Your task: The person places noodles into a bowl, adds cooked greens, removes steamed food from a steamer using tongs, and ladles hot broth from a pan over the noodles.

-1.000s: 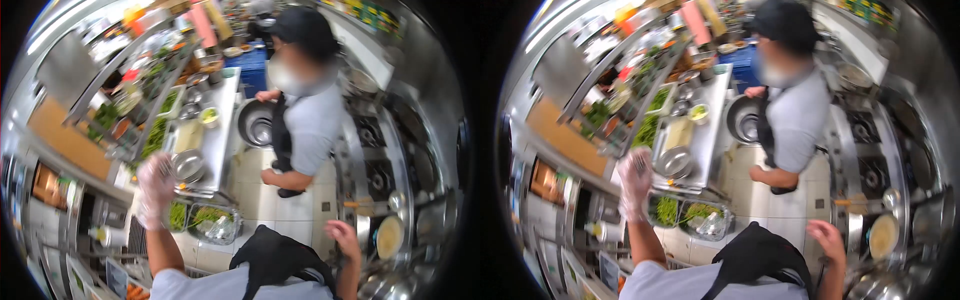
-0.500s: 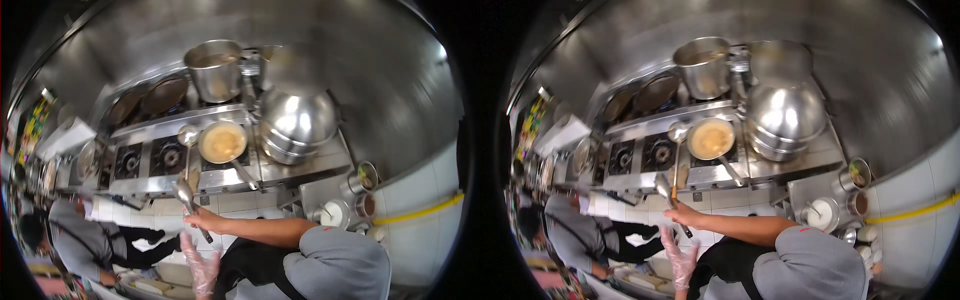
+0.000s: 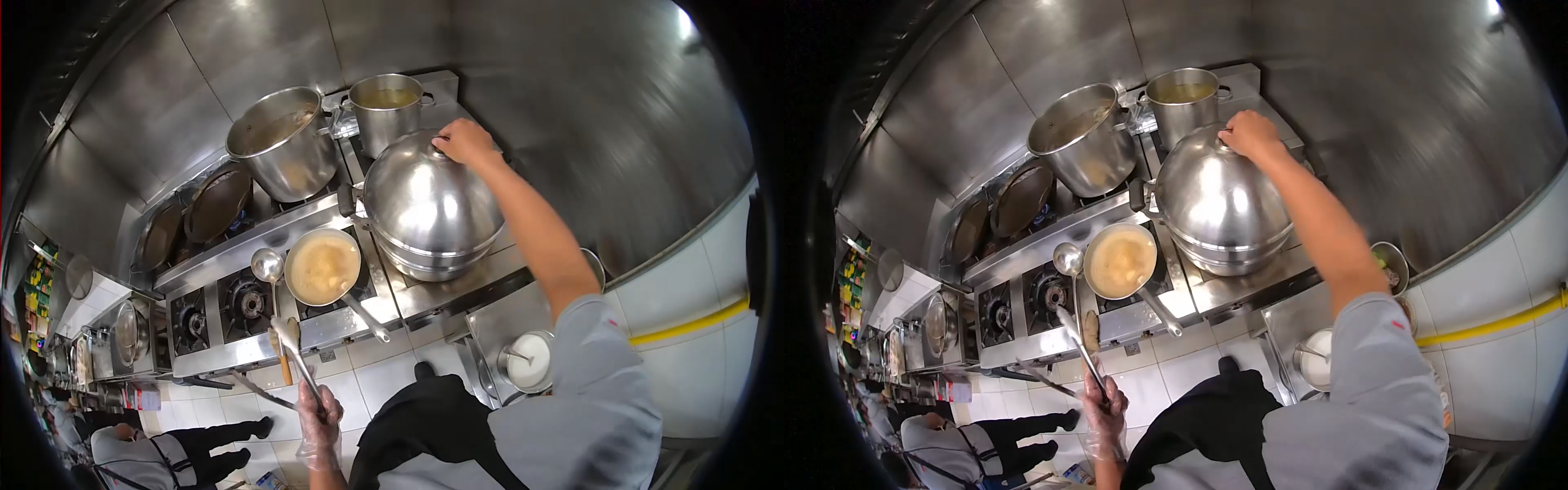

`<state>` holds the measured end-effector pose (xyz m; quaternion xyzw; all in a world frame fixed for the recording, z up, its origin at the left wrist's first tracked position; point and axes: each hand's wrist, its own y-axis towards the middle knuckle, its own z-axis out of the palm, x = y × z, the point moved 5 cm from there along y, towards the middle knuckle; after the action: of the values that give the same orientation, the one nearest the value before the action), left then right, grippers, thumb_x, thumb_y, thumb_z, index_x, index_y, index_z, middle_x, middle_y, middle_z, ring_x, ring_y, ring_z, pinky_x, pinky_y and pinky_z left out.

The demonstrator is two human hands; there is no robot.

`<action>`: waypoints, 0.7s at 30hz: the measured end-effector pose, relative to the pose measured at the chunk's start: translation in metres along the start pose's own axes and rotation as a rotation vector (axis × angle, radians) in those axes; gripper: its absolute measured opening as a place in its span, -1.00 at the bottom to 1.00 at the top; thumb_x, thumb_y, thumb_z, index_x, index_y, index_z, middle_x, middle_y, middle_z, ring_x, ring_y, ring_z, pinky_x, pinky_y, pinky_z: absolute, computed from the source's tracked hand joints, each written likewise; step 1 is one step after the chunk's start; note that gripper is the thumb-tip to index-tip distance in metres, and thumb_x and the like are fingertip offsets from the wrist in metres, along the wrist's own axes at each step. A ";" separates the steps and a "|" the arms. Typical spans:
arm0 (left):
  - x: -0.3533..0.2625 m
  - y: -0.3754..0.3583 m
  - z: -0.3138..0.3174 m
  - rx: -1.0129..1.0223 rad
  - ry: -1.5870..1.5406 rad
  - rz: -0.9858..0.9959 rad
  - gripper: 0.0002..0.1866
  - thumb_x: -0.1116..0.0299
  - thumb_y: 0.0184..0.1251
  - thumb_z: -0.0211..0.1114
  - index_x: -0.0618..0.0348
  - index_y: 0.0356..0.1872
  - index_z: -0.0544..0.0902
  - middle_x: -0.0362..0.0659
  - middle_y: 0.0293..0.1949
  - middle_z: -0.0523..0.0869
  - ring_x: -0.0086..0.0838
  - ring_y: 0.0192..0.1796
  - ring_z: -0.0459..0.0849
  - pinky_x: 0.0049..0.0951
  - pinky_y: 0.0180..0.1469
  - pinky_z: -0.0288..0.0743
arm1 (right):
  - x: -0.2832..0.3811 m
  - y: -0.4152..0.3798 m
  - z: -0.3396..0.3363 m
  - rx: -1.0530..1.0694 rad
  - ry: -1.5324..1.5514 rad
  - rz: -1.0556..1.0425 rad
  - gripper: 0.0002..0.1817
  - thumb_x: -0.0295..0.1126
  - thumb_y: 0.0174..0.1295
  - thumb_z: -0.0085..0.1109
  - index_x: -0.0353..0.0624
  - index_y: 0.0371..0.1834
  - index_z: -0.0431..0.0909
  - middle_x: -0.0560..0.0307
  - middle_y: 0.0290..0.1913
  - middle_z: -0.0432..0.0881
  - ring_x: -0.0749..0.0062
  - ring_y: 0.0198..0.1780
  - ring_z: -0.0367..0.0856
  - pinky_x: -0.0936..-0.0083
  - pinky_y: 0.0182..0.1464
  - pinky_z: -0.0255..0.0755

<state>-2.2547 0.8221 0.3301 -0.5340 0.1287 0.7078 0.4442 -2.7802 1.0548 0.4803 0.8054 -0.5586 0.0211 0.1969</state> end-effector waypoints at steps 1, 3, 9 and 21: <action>-0.009 -0.001 0.013 0.159 -0.082 -0.016 -0.13 -0.42 0.22 0.11 0.09 0.33 0.35 -0.33 -0.61 0.36 -0.68 -0.73 0.18 -0.61 -0.66 0.04 | -0.006 0.008 0.001 0.009 0.009 -0.003 -0.66 -0.01 0.21 0.28 0.07 -0.10 0.76 0.04 0.02 0.70 0.11 0.08 0.66 0.22 0.10 0.55; -0.025 -0.006 0.025 0.289 -0.175 -0.130 0.22 -0.75 -0.16 -0.14 0.04 0.40 0.31 -0.33 -0.61 0.37 -0.66 -0.73 0.18 -0.59 -0.63 0.05 | -0.008 0.017 0.006 0.141 0.094 0.020 -0.61 0.02 0.14 0.36 -0.02 -0.14 0.76 0.00 -0.09 0.75 0.10 0.02 0.69 0.24 0.09 0.56; -0.042 0.020 -0.001 0.464 -0.306 -0.029 -0.11 -0.53 0.26 -0.10 0.01 0.32 0.42 -0.24 -0.50 0.44 -0.58 -0.64 0.33 -0.55 -0.54 0.22 | -0.001 0.028 0.017 0.098 0.086 -0.039 -0.56 -0.04 -0.01 0.45 -0.20 -0.25 0.74 -0.07 -0.18 0.76 0.05 -0.08 0.72 0.24 0.02 0.59; -0.091 0.092 0.005 0.348 -0.131 -0.144 -0.37 -0.34 0.42 -0.01 0.03 0.09 0.49 -0.31 -0.53 0.41 -0.63 -0.68 0.25 -0.61 -0.61 0.11 | -0.107 0.034 -0.068 -0.011 0.565 0.285 -0.64 -0.13 -0.03 0.42 -0.18 -0.29 0.79 0.20 -0.38 0.73 0.52 -0.36 0.63 0.55 -0.26 0.52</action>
<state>-2.3256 0.7278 0.3845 -0.4101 0.1814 0.6745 0.5865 -2.8381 1.1633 0.5261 0.6803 -0.5892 0.2682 0.3437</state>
